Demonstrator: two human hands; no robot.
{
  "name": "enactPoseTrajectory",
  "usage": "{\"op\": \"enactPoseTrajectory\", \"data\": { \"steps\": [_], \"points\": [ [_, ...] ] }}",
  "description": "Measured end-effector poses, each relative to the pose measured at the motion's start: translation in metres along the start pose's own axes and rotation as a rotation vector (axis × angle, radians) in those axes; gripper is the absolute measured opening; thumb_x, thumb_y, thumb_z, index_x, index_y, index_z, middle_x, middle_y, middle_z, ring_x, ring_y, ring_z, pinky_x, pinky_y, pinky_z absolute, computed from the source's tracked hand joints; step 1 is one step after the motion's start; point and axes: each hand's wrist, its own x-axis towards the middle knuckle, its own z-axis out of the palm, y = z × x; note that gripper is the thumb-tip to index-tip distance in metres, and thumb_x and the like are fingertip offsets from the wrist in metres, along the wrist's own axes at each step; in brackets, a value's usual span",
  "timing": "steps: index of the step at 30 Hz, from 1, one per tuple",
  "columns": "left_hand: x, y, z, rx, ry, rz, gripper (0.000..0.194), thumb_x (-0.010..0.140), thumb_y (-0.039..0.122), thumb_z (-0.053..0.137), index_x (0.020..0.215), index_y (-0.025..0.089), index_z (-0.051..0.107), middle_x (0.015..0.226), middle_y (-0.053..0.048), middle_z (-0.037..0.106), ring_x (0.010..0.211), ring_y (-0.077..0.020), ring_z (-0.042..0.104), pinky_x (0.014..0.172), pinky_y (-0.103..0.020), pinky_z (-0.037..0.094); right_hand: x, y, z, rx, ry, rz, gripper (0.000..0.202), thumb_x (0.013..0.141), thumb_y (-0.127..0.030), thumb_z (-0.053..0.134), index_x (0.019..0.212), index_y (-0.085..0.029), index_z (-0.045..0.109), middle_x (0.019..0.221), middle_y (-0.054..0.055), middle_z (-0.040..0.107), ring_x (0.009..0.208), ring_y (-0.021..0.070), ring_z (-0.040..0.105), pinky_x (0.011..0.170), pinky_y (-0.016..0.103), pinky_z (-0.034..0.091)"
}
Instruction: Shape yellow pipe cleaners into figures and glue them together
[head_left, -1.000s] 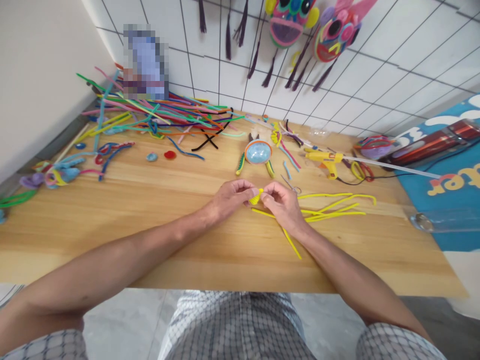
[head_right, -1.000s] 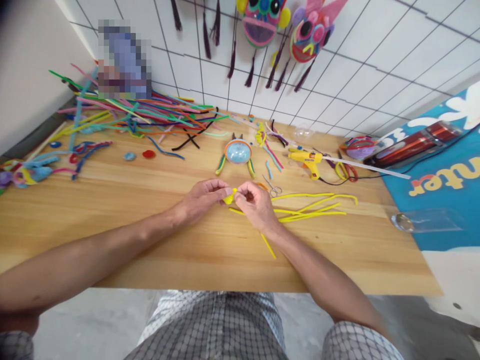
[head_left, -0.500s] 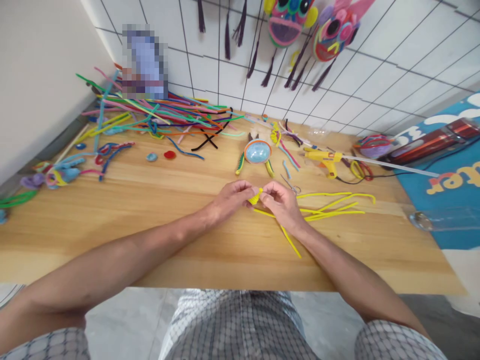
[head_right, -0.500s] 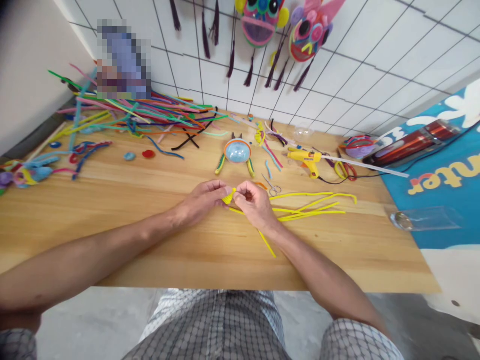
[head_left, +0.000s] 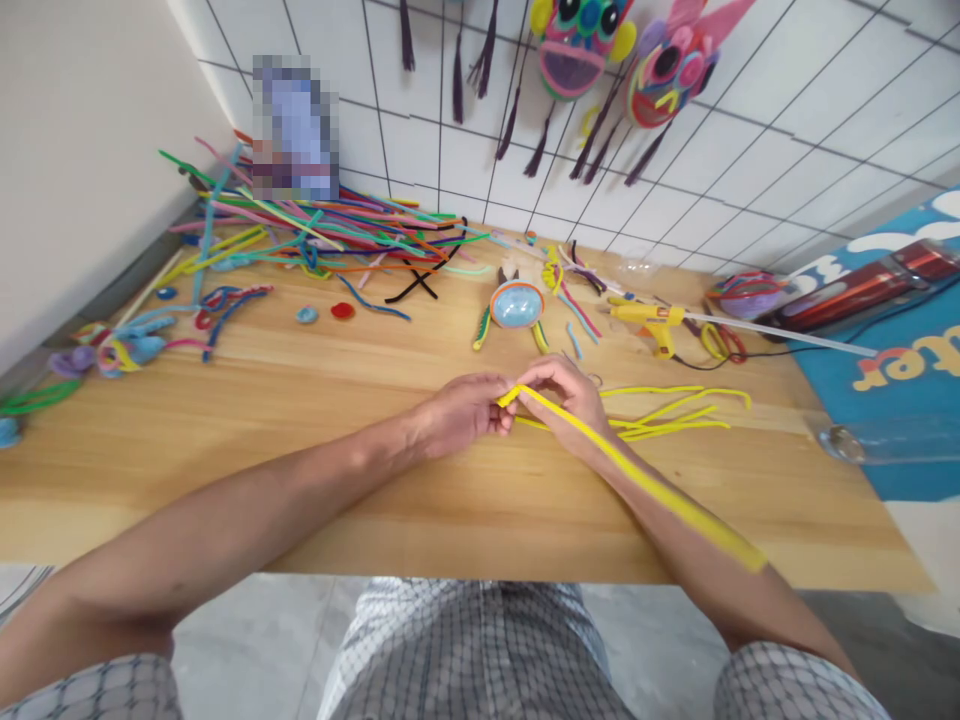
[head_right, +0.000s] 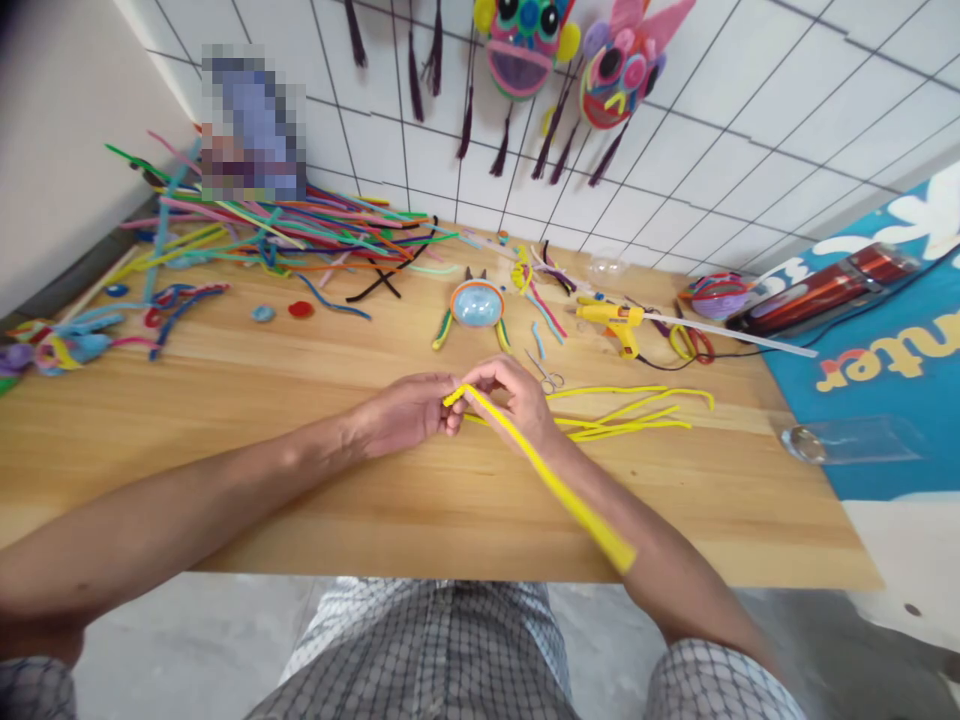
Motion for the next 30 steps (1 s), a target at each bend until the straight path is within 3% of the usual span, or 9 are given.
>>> {"op": "enactPoseTrajectory", "data": {
  "steps": [2, 6, 9, 14, 22, 30],
  "points": [
    [0.0017, -0.0027, 0.0000, 0.036, 0.037, 0.017, 0.043, 0.067, 0.045, 0.097, 0.081, 0.013, 0.072, 0.074, -0.003, 0.067, 0.062, -0.0122, 0.062, 0.061, -0.026, 0.050, -0.0003, -0.0021, 0.0017, 0.045, -0.007, 0.047, 0.027, 0.095, -0.050, 0.076, 0.090, -0.024, 0.072, 0.087, 0.003, 0.072, 0.077, 0.0183, 0.069, 0.073, 0.033, 0.059],
    [0.0054, -0.0072, 0.0014, 0.125, 0.193, 0.218, 0.046, 0.066, 0.052, 0.095, 0.081, 0.015, 0.072, 0.076, -0.001, 0.068, 0.066, -0.0129, 0.063, 0.062, -0.026, 0.050, 0.0002, -0.0015, 0.0058, 0.125, 0.037, 0.232, 0.025, 0.087, -0.043, 0.079, 0.082, -0.022, 0.066, 0.072, -0.002, 0.066, 0.064, 0.0144, 0.062, 0.061, 0.028, 0.052],
    [0.0062, -0.0064, 0.0015, 0.201, 0.185, 0.268, 0.048, 0.068, 0.057, 0.092, 0.084, 0.016, 0.073, 0.079, -0.001, 0.070, 0.072, -0.0149, 0.065, 0.067, -0.027, 0.052, 0.0011, 0.0003, 0.0080, 0.142, 0.073, 0.302, 0.020, 0.083, -0.037, 0.076, 0.078, -0.022, 0.063, 0.069, -0.003, 0.063, 0.060, 0.0126, 0.058, 0.058, 0.026, 0.048],
    [0.0063, -0.0037, -0.0009, 0.397, 0.153, 0.264, 0.044, 0.067, 0.052, 0.092, 0.085, 0.016, 0.075, 0.077, -0.001, 0.071, 0.070, -0.0135, 0.061, 0.069, -0.027, 0.050, 0.0006, -0.0006, 0.0096, 0.151, 0.070, 0.295, 0.015, 0.081, -0.034, 0.074, 0.080, -0.022, 0.064, 0.066, -0.003, 0.062, 0.060, 0.0136, 0.058, 0.057, 0.026, 0.046],
    [0.0056, -0.0031, -0.0039, 0.375, 0.195, 0.278, 0.034, 0.065, 0.044, 0.089, 0.079, 0.016, 0.074, 0.072, 0.000, 0.071, 0.065, -0.0119, 0.060, 0.068, -0.027, 0.049, -0.0016, -0.0016, 0.0096, 0.104, 0.054, 0.237, 0.008, 0.085, -0.030, 0.070, 0.086, -0.022, 0.068, 0.072, -0.003, 0.064, 0.064, 0.0135, 0.060, 0.062, 0.027, 0.049],
    [0.0058, -0.0007, -0.0062, 0.510, 0.255, 0.289, 0.030, 0.067, 0.043, 0.083, 0.078, 0.017, 0.073, 0.066, 0.001, 0.068, 0.062, -0.0111, 0.058, 0.064, -0.024, 0.045, -0.0009, -0.0018, 0.0092, 0.027, 0.048, 0.156, 0.005, 0.087, -0.025, 0.067, 0.087, -0.022, 0.071, 0.072, -0.003, 0.064, 0.065, 0.0130, 0.060, 0.062, 0.026, 0.049]
  ]
}}
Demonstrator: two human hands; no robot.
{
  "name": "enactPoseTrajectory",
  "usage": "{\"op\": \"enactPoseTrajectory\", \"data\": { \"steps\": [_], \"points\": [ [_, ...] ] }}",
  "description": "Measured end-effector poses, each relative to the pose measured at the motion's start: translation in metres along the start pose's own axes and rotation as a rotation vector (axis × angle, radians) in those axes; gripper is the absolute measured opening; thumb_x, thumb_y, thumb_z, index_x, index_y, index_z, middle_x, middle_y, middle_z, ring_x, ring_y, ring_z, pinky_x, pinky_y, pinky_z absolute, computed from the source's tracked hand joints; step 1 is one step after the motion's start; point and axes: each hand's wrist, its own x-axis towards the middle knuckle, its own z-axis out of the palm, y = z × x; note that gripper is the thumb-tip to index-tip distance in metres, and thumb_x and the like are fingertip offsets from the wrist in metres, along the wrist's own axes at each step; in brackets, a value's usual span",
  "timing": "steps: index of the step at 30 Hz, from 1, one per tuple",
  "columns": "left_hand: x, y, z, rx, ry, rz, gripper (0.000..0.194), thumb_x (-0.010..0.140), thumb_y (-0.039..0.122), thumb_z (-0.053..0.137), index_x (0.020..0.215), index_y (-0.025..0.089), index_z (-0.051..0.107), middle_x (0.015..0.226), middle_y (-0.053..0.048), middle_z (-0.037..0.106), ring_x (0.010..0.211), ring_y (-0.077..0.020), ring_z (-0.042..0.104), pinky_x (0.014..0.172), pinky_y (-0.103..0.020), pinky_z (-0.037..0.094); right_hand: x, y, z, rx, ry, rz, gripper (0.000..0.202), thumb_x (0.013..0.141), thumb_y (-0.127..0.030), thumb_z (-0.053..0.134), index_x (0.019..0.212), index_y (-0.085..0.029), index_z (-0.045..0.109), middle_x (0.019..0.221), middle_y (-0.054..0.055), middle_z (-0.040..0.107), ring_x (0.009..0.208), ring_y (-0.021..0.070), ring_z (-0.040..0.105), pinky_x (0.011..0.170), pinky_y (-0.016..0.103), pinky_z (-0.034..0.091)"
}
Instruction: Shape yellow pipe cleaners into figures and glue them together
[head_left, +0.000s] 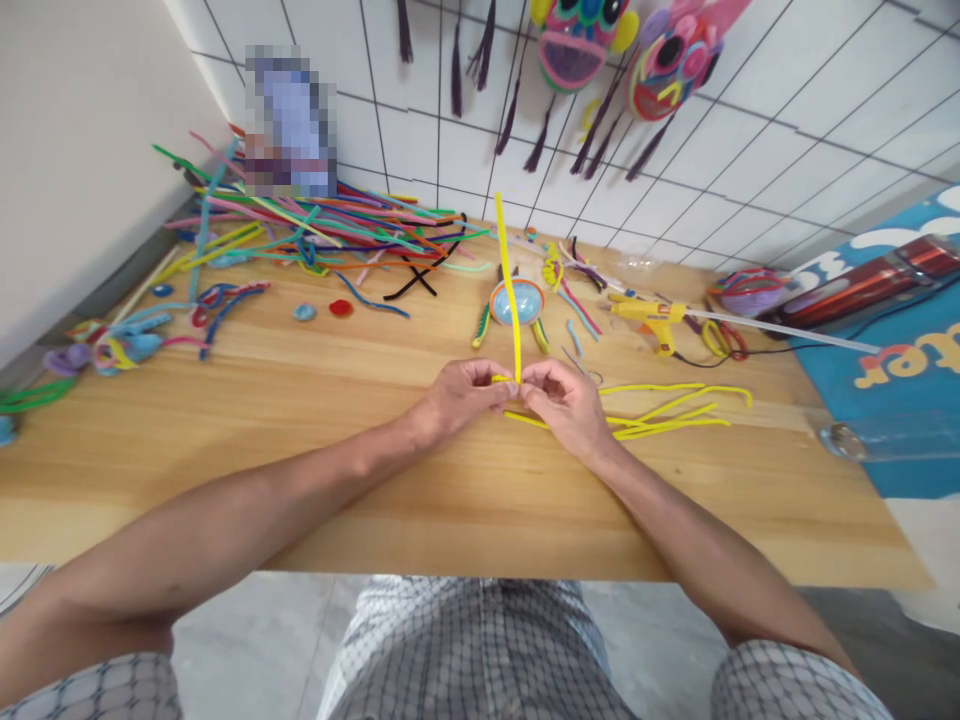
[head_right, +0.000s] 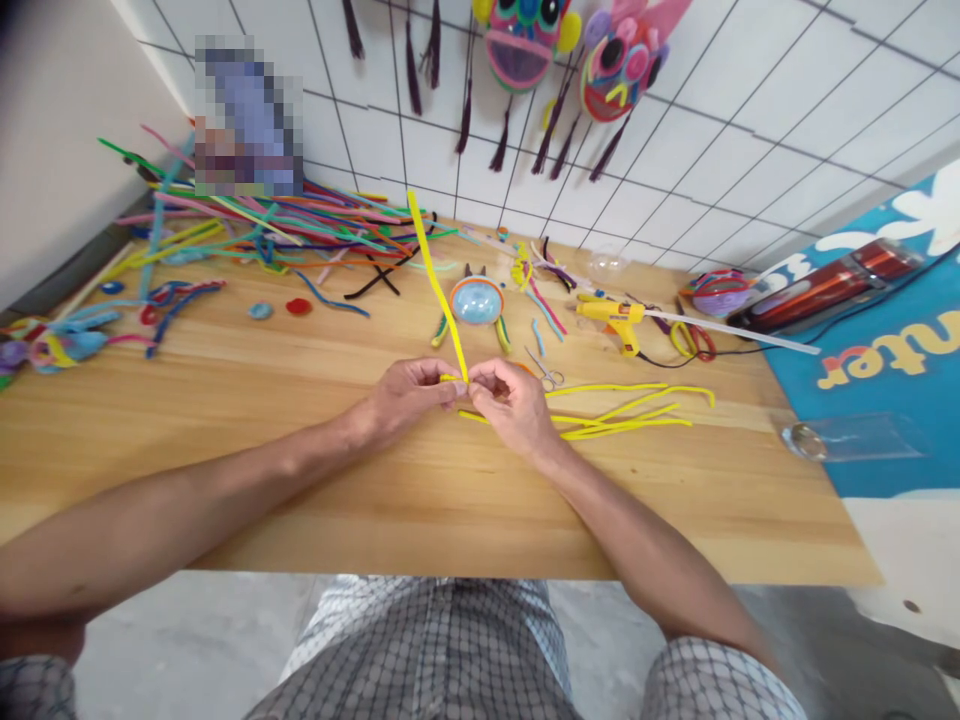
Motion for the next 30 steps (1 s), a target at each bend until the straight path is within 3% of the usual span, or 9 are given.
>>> {"op": "enactPoseTrajectory", "data": {
  "steps": [5, 8, 15, 19, 26, 30],
  "points": [
    [-0.002, -0.004, 0.003, 0.109, -0.010, 0.019, 0.030, 0.072, 0.046, 0.076, 0.077, 0.016, 0.072, 0.061, 0.005, 0.059, 0.056, -0.0085, 0.047, 0.056, -0.022, 0.035, 0.002, -0.001, -0.004, -0.057, 0.061, -0.094, 0.010, 0.090, -0.026, 0.071, 0.097, -0.023, 0.078, 0.091, 0.002, 0.074, 0.078, 0.0161, 0.069, 0.070, 0.028, 0.056],
    [-0.003, -0.008, 0.005, 0.191, 0.001, 0.075, 0.028, 0.076, 0.044, 0.073, 0.076, 0.016, 0.073, 0.060, 0.006, 0.053, 0.056, -0.0081, 0.041, 0.053, -0.022, 0.029, 0.001, -0.002, -0.005, -0.103, 0.078, -0.157, 0.009, 0.093, -0.025, 0.072, 0.098, -0.023, 0.080, 0.085, 0.001, 0.075, 0.074, 0.0157, 0.069, 0.067, 0.027, 0.056],
    [0.001, -0.006, 0.002, 0.078, 0.137, 0.152, 0.024, 0.076, 0.040, 0.076, 0.078, 0.016, 0.074, 0.071, 0.002, 0.067, 0.066, -0.0107, 0.056, 0.062, -0.022, 0.043, -0.004, -0.009, -0.004, -0.238, 0.067, -0.415, 0.018, 0.099, -0.019, 0.067, 0.103, -0.026, 0.083, 0.093, 0.004, 0.082, 0.081, 0.0185, 0.075, 0.076, 0.032, 0.060],
    [0.002, -0.005, 0.000, -0.026, 0.146, 0.160, 0.025, 0.074, 0.040, 0.081, 0.083, 0.016, 0.076, 0.074, 0.001, 0.071, 0.069, -0.0113, 0.060, 0.067, -0.023, 0.049, -0.006, -0.011, -0.004, -0.187, -0.010, -0.351, 0.023, 0.102, -0.021, 0.061, 0.110, -0.026, 0.082, 0.102, 0.004, 0.084, 0.090, 0.0196, 0.078, 0.082, 0.034, 0.062],
    [0.001, -0.008, 0.004, -0.076, 0.157, 0.133, 0.028, 0.071, 0.039, 0.084, 0.085, 0.016, 0.078, 0.075, 0.000, 0.072, 0.068, -0.0111, 0.060, 0.067, -0.023, 0.050, -0.011, -0.008, 0.003, -0.086, 0.052, -0.136, 0.013, 0.092, -0.025, 0.071, 0.101, -0.023, 0.080, 0.088, 0.003, 0.083, 0.075, 0.0182, 0.076, 0.073, 0.031, 0.062],
    [0.000, -0.006, 0.004, -0.017, 0.167, 0.162, 0.021, 0.076, 0.036, 0.080, 0.084, 0.017, 0.078, 0.072, 0.001, 0.070, 0.066, -0.0111, 0.059, 0.065, -0.023, 0.048, -0.013, -0.011, 0.000, -0.045, 0.036, -0.043, 0.022, 0.097, -0.039, 0.069, 0.108, -0.025, 0.080, 0.091, 0.004, 0.081, 0.082, 0.0216, 0.075, 0.078, 0.036, 0.062]
  ]
}}
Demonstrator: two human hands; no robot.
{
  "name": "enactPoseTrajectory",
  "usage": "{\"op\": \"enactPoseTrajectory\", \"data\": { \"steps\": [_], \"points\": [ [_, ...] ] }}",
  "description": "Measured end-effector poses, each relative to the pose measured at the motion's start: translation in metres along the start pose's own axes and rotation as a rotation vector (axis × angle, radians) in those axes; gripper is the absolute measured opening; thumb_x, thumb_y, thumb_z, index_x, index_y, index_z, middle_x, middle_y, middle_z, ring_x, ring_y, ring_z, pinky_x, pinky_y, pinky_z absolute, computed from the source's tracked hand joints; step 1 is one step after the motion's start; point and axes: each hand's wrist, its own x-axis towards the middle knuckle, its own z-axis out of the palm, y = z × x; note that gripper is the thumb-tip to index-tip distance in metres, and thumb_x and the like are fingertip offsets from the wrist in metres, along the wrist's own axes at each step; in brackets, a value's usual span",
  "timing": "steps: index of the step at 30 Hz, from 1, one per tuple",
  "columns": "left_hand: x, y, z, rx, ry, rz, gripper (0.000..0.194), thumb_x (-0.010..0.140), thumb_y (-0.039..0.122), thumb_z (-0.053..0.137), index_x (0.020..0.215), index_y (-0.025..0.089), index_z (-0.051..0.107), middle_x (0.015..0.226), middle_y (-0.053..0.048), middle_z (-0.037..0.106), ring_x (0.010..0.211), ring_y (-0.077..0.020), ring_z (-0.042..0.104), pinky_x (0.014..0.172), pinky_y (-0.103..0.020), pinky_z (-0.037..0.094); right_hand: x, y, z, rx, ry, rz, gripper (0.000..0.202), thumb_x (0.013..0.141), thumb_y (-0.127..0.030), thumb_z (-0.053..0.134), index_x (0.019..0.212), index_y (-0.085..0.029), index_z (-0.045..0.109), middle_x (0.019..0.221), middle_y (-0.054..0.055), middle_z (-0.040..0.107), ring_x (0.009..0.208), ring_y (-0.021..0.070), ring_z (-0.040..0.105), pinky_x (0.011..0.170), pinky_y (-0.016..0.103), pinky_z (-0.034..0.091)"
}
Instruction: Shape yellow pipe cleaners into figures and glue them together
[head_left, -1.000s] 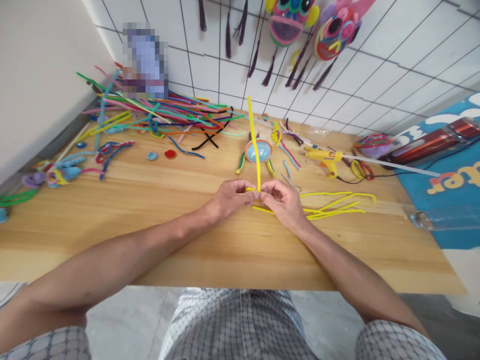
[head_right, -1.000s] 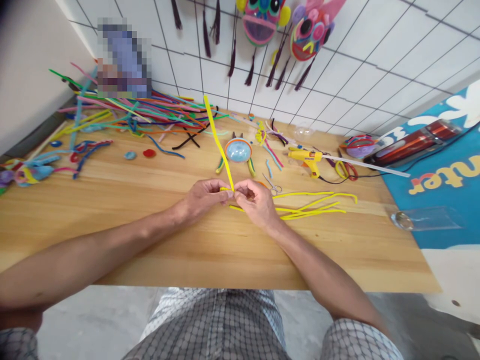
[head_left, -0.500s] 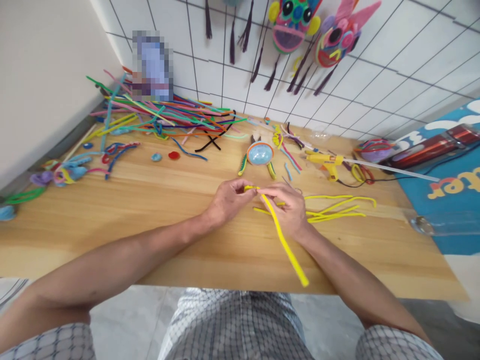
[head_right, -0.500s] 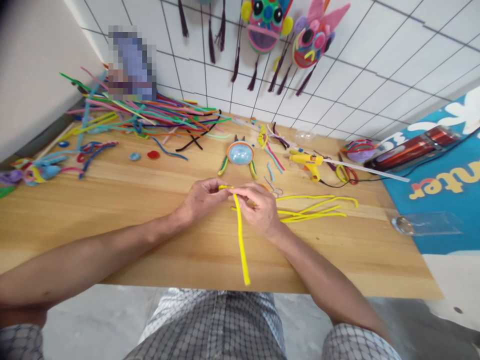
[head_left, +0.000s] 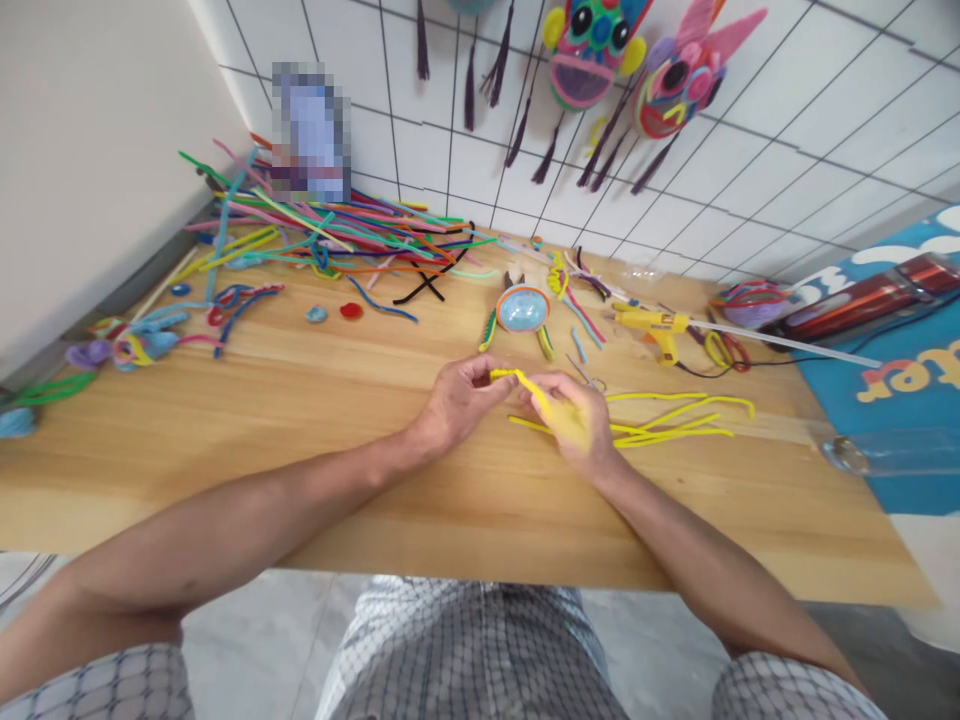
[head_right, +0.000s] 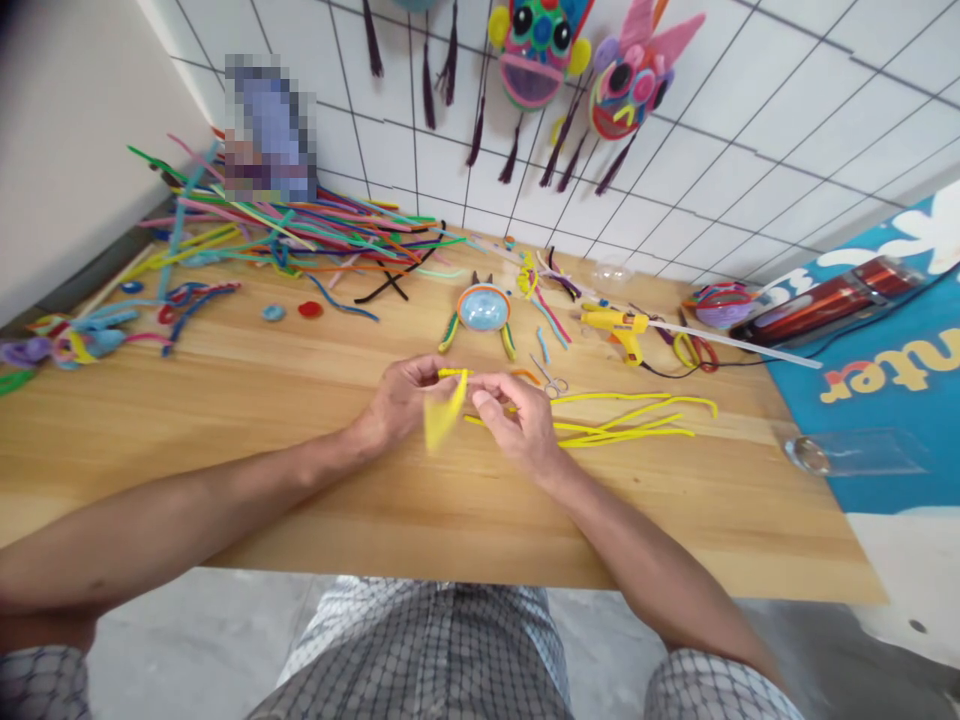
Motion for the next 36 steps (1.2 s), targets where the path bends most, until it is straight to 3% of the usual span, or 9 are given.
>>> {"op": "enactPoseTrajectory", "data": {
  "steps": [3, 6, 13, 22, 28, 36],
  "points": [
    [-0.001, 0.003, 0.000, 0.115, 0.021, 0.069, 0.015, 0.078, 0.031, 0.076, 0.084, 0.018, 0.079, 0.069, 0.002, 0.069, 0.064, -0.0110, 0.057, 0.064, -0.023, 0.046, 0.001, 0.000, -0.002, 0.158, 0.015, 0.076, 0.038, 0.099, -0.054, 0.065, 0.120, -0.026, 0.078, 0.088, 0.003, 0.077, 0.080, 0.0207, 0.073, 0.074, 0.034, 0.062],
    [-0.003, 0.005, 0.000, 0.164, 0.019, 0.109, 0.011, 0.079, 0.028, 0.074, 0.081, 0.017, 0.078, 0.069, 0.002, 0.070, 0.065, -0.0109, 0.058, 0.064, -0.023, 0.046, 0.002, 0.001, -0.001, 0.244, -0.031, 0.146, 0.042, 0.097, -0.061, 0.068, 0.112, -0.024, 0.079, 0.089, 0.004, 0.078, 0.077, 0.0192, 0.072, 0.072, 0.033, 0.062],
    [-0.004, 0.003, 0.000, 0.134, 0.013, 0.093, 0.012, 0.078, 0.027, 0.072, 0.079, 0.016, 0.077, 0.071, 0.001, 0.072, 0.065, -0.0109, 0.059, 0.064, -0.023, 0.046, 0.002, 0.000, 0.004, 0.209, -0.041, 0.151, 0.030, 0.087, -0.047, 0.082, 0.102, -0.021, 0.078, 0.088, 0.005, 0.080, 0.078, 0.0174, 0.074, 0.073, 0.029, 0.061],
    [0.000, -0.001, -0.001, -0.052, -0.045, -0.011, 0.034, 0.072, 0.047, 0.087, 0.084, 0.016, 0.077, 0.081, -0.002, 0.075, 0.073, -0.0133, 0.065, 0.074, -0.026, 0.054, 0.004, 0.005, 0.009, 0.166, 0.031, 0.124, 0.016, 0.086, -0.035, 0.077, 0.095, -0.022, 0.072, 0.078, 0.000, 0.075, 0.067, 0.0153, 0.069, 0.065, 0.028, 0.059],
    [-0.001, 0.001, -0.001, -0.141, -0.088, -0.098, 0.036, 0.068, 0.046, 0.091, 0.084, 0.016, 0.078, 0.080, -0.002, 0.076, 0.074, -0.0137, 0.066, 0.075, -0.027, 0.054, 0.003, 0.006, 0.008, -0.054, 0.094, 0.006, 0.007, 0.088, -0.029, 0.072, 0.092, -0.024, 0.075, 0.076, 0.001, 0.076, 0.068, 0.0173, 0.069, 0.067, 0.031, 0.058],
    [-0.003, 0.005, 0.000, -0.183, -0.101, -0.146, 0.036, 0.069, 0.048, 0.091, 0.082, 0.016, 0.079, 0.077, -0.002, 0.075, 0.073, -0.0142, 0.065, 0.077, -0.029, 0.053, 0.005, 0.004, 0.006, -0.124, 0.110, -0.063, 0.009, 0.087, -0.020, 0.067, 0.086, -0.023, 0.075, 0.072, -0.001, 0.073, 0.062, 0.0152, 0.065, 0.064, 0.028, 0.054]
  ]
}}
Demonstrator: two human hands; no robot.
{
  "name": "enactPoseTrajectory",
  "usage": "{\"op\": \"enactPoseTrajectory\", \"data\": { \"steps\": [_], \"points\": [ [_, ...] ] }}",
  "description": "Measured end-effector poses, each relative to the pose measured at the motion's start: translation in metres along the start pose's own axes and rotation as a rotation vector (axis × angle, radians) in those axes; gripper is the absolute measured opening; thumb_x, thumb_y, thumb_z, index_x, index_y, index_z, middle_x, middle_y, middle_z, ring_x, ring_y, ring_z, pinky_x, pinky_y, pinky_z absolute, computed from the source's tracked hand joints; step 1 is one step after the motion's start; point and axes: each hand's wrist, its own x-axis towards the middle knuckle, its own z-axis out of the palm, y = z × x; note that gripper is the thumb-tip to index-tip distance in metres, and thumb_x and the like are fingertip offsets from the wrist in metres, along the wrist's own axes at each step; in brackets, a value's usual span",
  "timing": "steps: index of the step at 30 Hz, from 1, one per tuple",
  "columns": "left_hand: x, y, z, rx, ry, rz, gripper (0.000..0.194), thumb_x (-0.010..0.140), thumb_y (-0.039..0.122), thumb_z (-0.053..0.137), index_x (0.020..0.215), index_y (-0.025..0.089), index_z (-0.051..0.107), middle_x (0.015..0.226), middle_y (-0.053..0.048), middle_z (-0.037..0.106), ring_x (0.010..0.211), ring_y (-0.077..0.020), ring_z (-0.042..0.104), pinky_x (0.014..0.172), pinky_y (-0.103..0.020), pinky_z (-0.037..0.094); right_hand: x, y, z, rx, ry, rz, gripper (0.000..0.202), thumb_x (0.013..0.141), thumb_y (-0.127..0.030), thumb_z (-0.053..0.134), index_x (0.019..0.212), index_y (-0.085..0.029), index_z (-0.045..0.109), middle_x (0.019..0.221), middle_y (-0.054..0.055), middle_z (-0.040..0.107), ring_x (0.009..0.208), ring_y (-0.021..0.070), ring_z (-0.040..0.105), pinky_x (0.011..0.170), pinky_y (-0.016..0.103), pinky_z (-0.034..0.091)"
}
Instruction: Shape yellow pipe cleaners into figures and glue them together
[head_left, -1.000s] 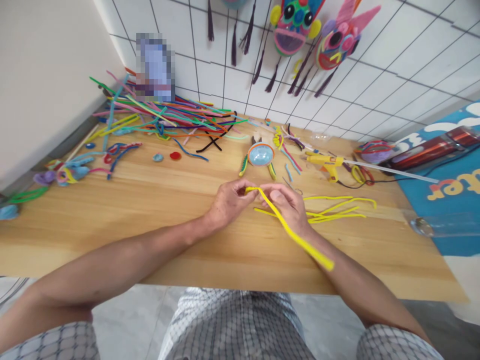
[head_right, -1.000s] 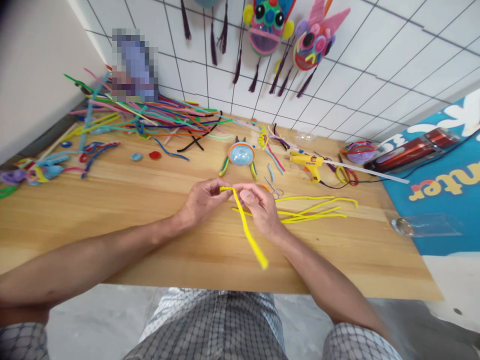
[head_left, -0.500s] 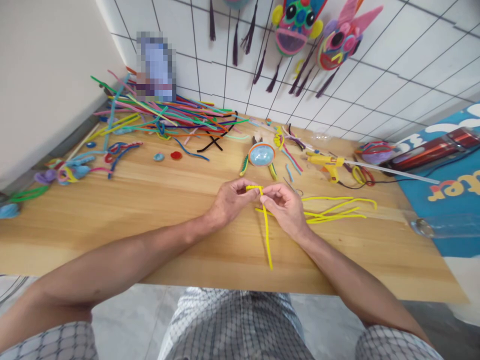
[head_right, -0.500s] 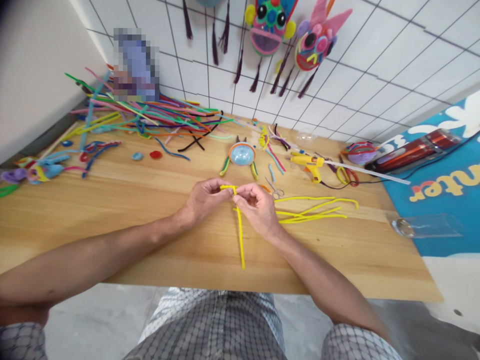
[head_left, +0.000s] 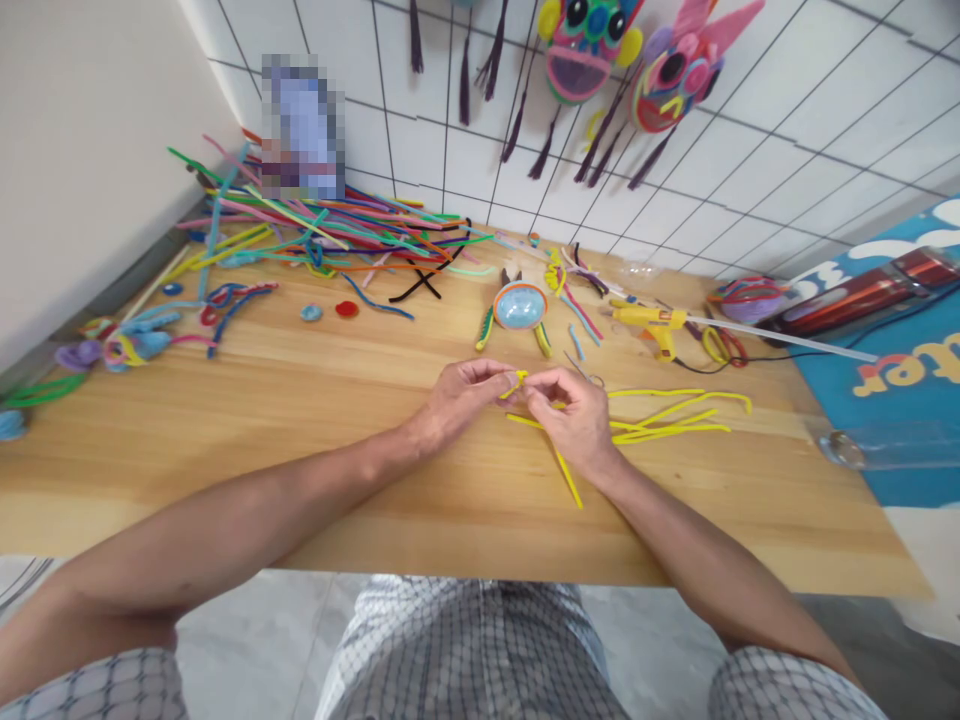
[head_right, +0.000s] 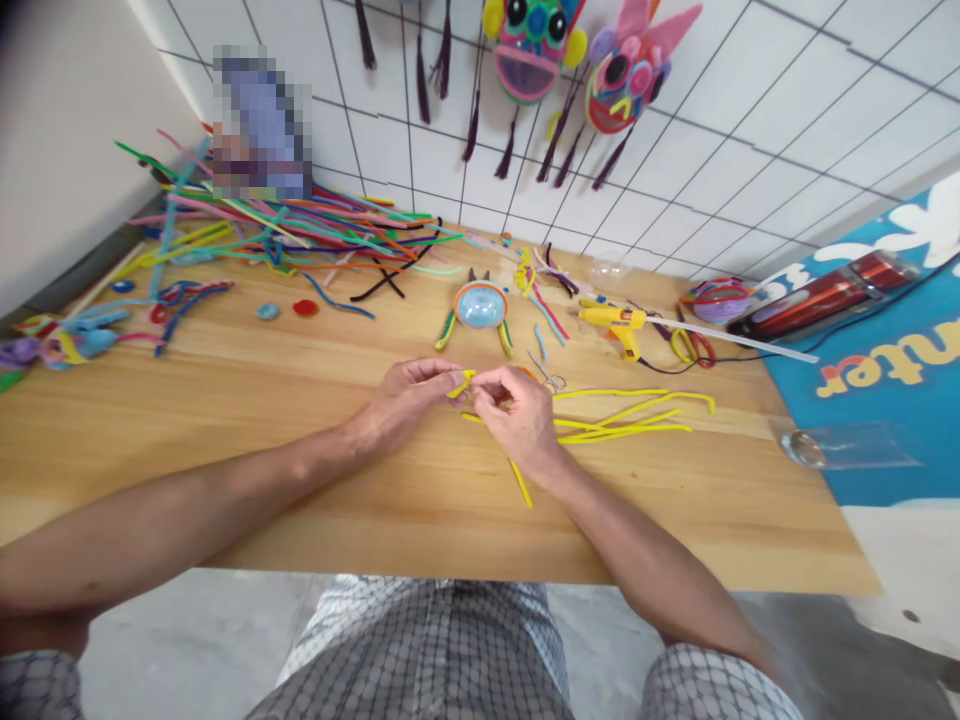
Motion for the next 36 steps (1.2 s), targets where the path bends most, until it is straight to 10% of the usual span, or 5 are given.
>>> {"op": "enactPoseTrajectory", "data": {
  "steps": [21, 36],
  "points": [
    [0.0043, 0.0002, 0.0003, -0.207, -0.043, -0.127, 0.045, 0.068, 0.054, 0.091, 0.080, 0.016, 0.072, 0.081, -0.005, 0.075, 0.077, -0.0182, 0.070, 0.082, -0.034, 0.058, 0.0036, -0.0036, -0.0016, 0.150, -0.076, 0.186, 0.004, 0.081, -0.025, 0.069, 0.080, -0.021, 0.071, 0.069, -0.002, 0.071, 0.061, 0.0134, 0.064, 0.059, 0.026, 0.052],
    [0.0048, -0.0041, -0.0026, 0.107, -0.034, 0.003, 0.035, 0.075, 0.049, 0.081, 0.079, 0.017, 0.067, 0.073, 0.002, 0.066, 0.068, -0.0115, 0.056, 0.073, -0.027, 0.046, 0.0064, 0.0007, 0.0017, 0.369, -0.163, 0.362, 0.019, 0.076, -0.030, 0.076, 0.087, -0.022, 0.065, 0.074, -0.003, 0.067, 0.064, 0.0124, 0.063, 0.062, 0.025, 0.051]
  ]
}}
